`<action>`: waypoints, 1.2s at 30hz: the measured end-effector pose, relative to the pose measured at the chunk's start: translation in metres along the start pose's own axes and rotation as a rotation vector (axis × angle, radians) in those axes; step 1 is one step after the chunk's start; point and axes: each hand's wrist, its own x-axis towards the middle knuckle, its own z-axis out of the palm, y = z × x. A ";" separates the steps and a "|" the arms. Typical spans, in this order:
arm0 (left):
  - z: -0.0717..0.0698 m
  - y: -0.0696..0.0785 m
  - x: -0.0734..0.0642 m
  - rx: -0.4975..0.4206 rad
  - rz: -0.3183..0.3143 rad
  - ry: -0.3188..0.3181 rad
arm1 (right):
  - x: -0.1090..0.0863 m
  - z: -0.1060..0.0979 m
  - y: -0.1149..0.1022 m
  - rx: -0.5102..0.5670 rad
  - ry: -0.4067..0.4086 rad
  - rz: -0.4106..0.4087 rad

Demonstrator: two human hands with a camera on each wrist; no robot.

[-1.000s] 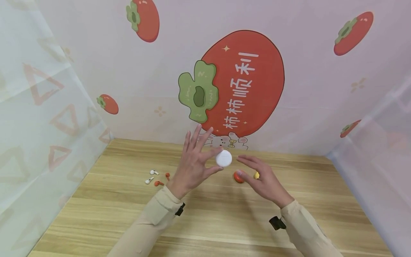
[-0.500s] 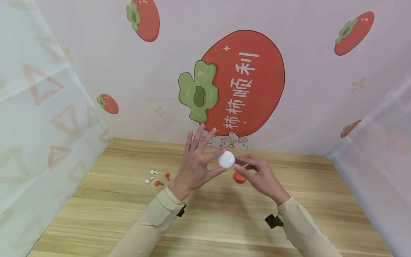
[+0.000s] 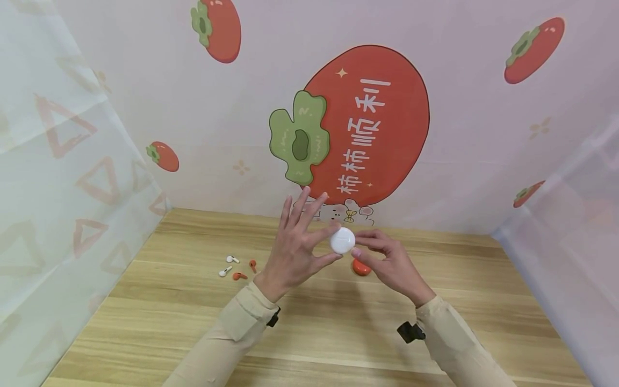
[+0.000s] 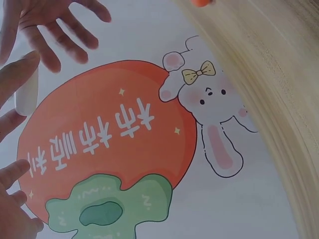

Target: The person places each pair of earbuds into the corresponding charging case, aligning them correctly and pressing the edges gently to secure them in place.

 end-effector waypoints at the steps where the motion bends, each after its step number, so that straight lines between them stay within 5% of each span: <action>1: 0.000 0.001 0.000 -0.001 0.001 -0.001 | 0.000 0.000 0.000 -0.002 0.000 -0.003; 36: 0.004 0.008 0.001 0.009 0.055 0.032 | 0.002 0.005 -0.005 0.022 0.033 -0.076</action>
